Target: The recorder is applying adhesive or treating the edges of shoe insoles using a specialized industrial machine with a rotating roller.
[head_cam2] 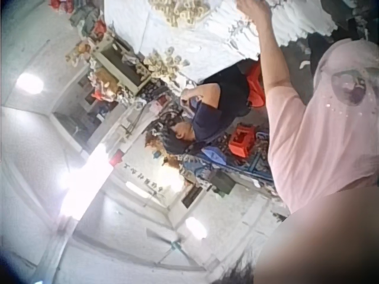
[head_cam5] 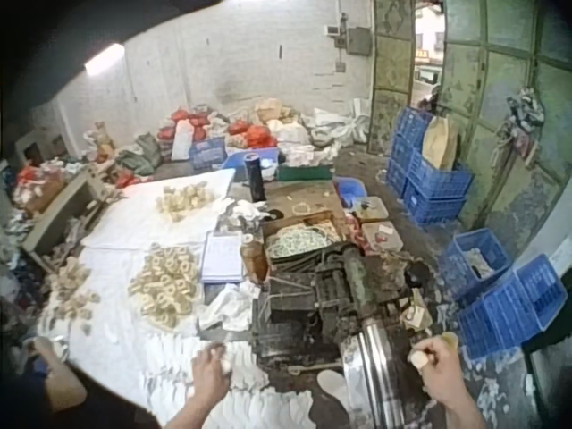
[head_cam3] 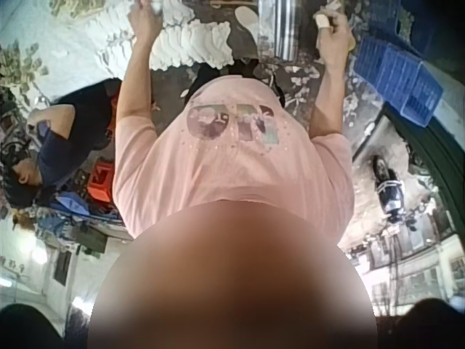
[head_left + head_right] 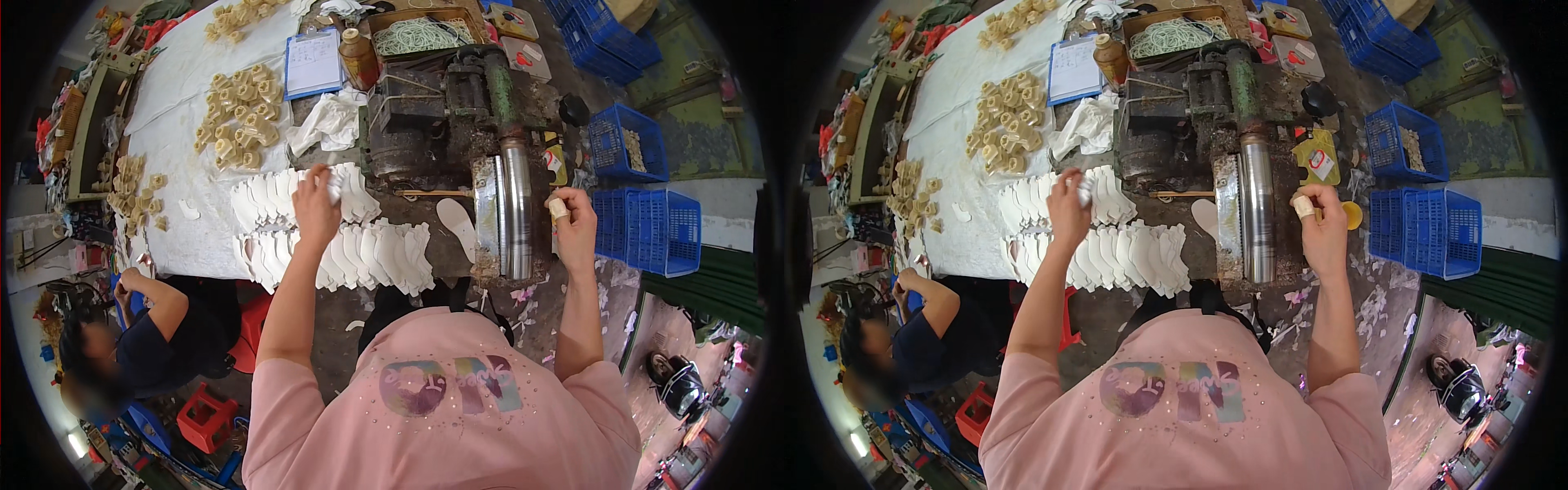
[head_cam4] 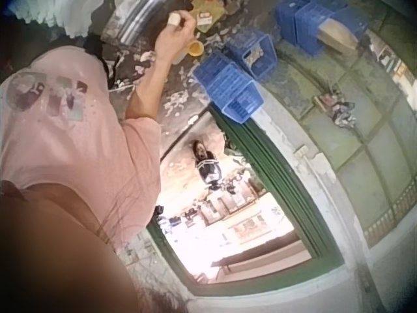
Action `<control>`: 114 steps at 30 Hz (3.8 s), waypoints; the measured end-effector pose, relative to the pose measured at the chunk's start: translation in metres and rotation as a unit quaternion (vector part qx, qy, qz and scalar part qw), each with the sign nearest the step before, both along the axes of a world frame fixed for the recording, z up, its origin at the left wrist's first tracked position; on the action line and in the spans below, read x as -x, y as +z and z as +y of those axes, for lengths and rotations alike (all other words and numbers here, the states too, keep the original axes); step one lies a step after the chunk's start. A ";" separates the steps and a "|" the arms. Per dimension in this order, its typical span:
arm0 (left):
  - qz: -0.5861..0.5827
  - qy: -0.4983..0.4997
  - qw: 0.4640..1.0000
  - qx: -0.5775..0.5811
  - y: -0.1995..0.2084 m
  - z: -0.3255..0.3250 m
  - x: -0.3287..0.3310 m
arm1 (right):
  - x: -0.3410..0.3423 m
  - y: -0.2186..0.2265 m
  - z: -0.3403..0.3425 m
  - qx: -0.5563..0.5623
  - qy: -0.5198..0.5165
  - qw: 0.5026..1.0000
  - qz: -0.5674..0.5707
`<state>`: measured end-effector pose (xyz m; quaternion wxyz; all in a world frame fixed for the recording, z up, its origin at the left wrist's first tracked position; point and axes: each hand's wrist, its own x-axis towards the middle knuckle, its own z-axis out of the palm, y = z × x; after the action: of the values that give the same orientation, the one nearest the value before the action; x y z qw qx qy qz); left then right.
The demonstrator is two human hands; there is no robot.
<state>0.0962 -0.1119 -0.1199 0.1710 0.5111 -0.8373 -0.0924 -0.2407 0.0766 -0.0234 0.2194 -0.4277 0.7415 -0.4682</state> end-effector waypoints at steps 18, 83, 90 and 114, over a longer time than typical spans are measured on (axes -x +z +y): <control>0.648 -0.123 0.508 -0.554 0.116 0.092 0.088 | -0.115 0.040 -0.032 0.120 0.160 0.972 0.120; -0.068 -0.050 0.993 -0.081 -0.009 -0.003 -0.026 | -0.004 0.004 -0.006 -0.006 0.006 0.997 0.083; -0.032 -0.125 0.970 -0.207 0.011 0.015 -0.018 | -0.011 0.020 0.000 0.030 -0.026 0.998 0.043; 0.654 -0.106 0.576 -0.479 0.116 0.115 0.117 | -0.112 0.023 -0.028 0.188 0.061 0.970 0.139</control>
<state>-0.0206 0.0034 -0.0041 0.3910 0.2267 -0.3803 -0.8069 -0.1292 0.0484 -0.0003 0.0581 -0.5666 0.6359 -0.5208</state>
